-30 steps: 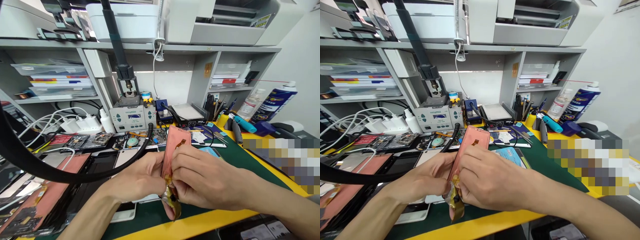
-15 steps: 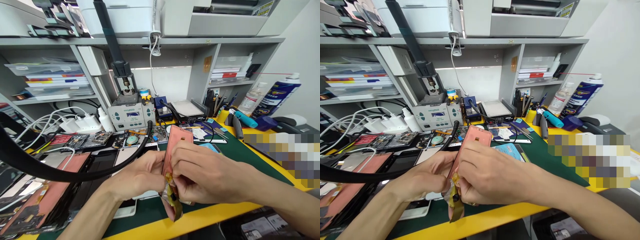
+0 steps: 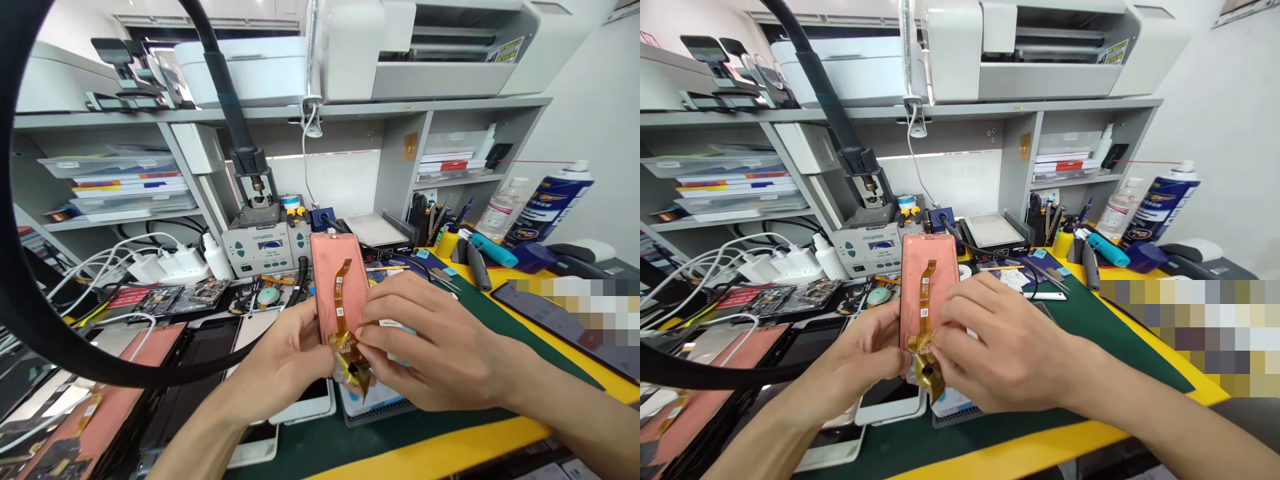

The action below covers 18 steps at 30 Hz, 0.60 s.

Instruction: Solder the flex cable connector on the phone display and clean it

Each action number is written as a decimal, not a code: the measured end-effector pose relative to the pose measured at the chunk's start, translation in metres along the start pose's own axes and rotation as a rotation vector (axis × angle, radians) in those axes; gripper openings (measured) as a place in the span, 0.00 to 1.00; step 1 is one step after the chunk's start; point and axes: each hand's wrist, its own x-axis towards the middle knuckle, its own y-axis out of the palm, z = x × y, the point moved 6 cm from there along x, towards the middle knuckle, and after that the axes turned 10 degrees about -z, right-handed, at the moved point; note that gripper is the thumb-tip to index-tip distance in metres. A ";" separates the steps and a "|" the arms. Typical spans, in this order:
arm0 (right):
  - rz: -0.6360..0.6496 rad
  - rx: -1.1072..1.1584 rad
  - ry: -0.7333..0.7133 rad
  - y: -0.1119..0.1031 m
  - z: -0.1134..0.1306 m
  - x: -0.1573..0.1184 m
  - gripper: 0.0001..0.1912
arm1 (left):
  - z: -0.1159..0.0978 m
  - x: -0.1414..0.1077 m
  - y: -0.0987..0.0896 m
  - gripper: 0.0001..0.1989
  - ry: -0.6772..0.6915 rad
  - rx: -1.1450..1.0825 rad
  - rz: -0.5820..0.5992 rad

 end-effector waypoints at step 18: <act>0.178 0.881 1.428 0.050 -0.037 -0.039 0.13 | -0.001 -0.003 0.012 0.11 0.319 0.394 -0.227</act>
